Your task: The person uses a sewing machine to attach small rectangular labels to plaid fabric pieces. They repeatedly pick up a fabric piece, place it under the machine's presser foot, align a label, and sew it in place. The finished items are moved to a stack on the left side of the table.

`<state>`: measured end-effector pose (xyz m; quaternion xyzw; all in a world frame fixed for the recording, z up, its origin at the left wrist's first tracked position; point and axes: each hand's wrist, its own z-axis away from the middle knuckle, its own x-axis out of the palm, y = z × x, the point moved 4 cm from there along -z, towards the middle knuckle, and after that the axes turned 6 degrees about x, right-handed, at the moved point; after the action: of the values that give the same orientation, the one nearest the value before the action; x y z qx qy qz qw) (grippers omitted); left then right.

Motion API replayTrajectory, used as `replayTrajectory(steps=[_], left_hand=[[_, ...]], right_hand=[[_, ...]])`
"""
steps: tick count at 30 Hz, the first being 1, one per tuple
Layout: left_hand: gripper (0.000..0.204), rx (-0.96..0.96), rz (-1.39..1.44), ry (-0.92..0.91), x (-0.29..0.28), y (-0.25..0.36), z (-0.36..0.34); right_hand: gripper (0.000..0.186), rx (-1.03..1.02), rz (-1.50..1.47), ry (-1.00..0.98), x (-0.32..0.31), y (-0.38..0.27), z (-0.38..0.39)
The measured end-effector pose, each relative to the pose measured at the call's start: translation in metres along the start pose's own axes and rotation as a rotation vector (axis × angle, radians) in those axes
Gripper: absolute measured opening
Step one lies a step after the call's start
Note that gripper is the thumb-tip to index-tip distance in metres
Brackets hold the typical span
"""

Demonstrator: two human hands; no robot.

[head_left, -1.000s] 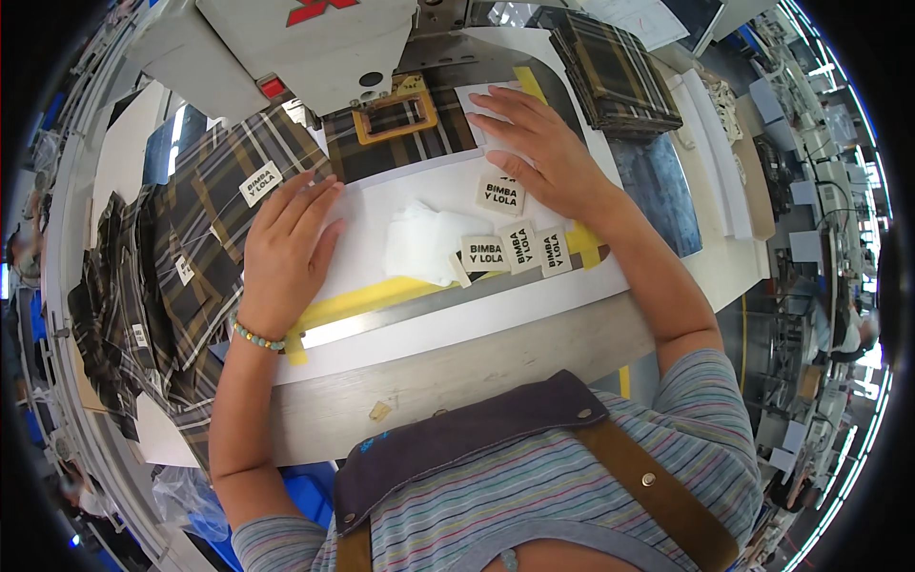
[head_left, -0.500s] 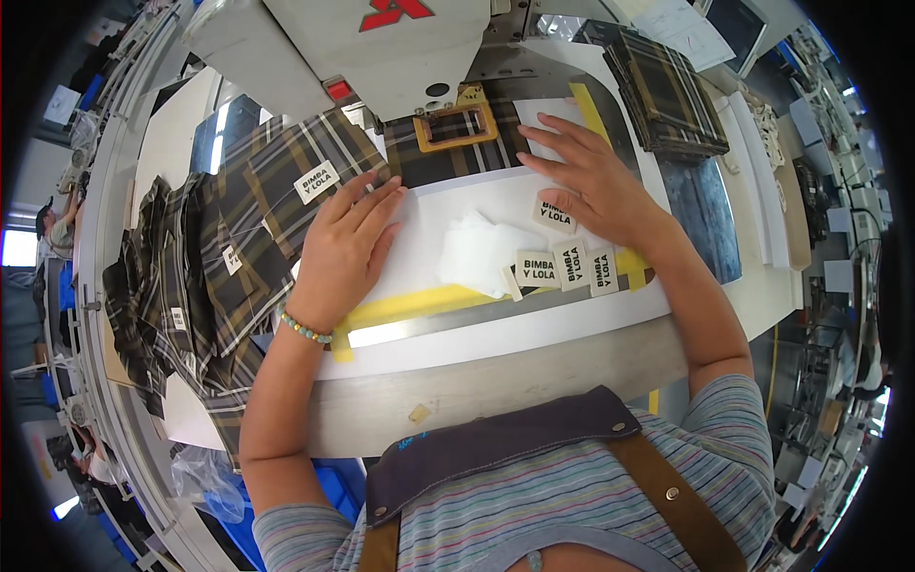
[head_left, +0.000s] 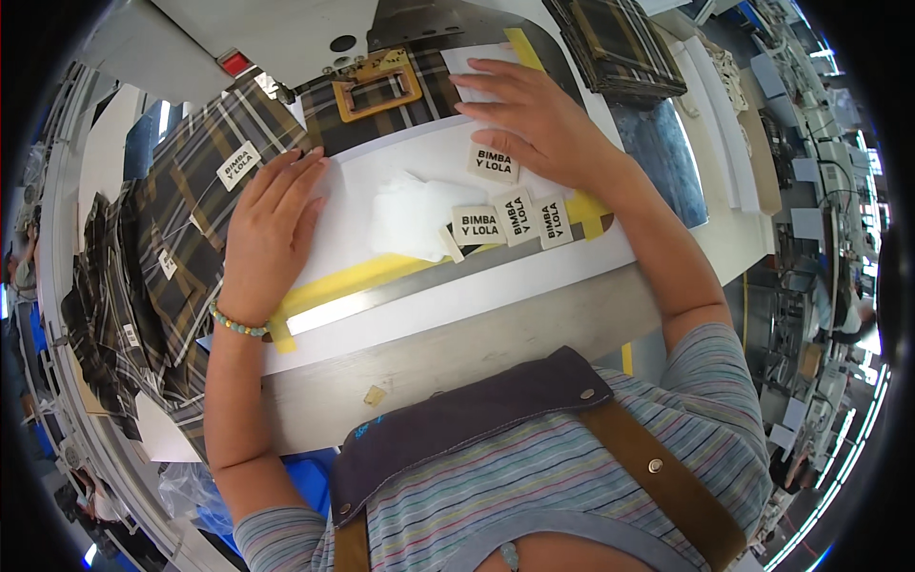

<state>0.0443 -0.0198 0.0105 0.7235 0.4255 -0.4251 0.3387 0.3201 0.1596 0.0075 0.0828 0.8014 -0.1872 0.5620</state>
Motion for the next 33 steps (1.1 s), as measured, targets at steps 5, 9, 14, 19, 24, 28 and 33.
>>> replayTrajectory(steps=[5,9,14,19,24,28,33], left_hand=[[0.044,-0.019,0.043,-0.01,-0.002,0.0,0.001],[0.043,-0.013,0.041,0.002,-0.002,0.0,0.001],[0.041,-0.02,0.076,0.019,-0.004,0.0,0.001],[0.039,0.003,0.13,0.086,-0.018,0.01,-0.003],[0.041,-0.135,0.455,0.105,-0.028,0.031,-0.026],[0.029,-0.296,0.859,0.134,-0.001,0.032,-0.054],[0.013,-0.447,0.938,0.202,0.034,0.017,-0.051]], right_hand=[[0.031,0.161,-0.113,0.041,-0.044,-0.008,-0.003],[0.02,0.272,-0.09,-0.176,-0.042,-0.021,0.001],[0.016,0.377,-0.336,-0.209,-0.02,-0.021,0.003],[0.015,0.314,-0.428,-0.142,-0.032,-0.014,-0.001],[0.015,0.365,-0.564,-0.159,-0.047,-0.018,-0.027],[0.015,0.172,-0.583,-0.168,-0.036,-0.045,-0.047],[0.018,0.24,-0.654,-0.101,-0.026,-0.043,-0.058]])
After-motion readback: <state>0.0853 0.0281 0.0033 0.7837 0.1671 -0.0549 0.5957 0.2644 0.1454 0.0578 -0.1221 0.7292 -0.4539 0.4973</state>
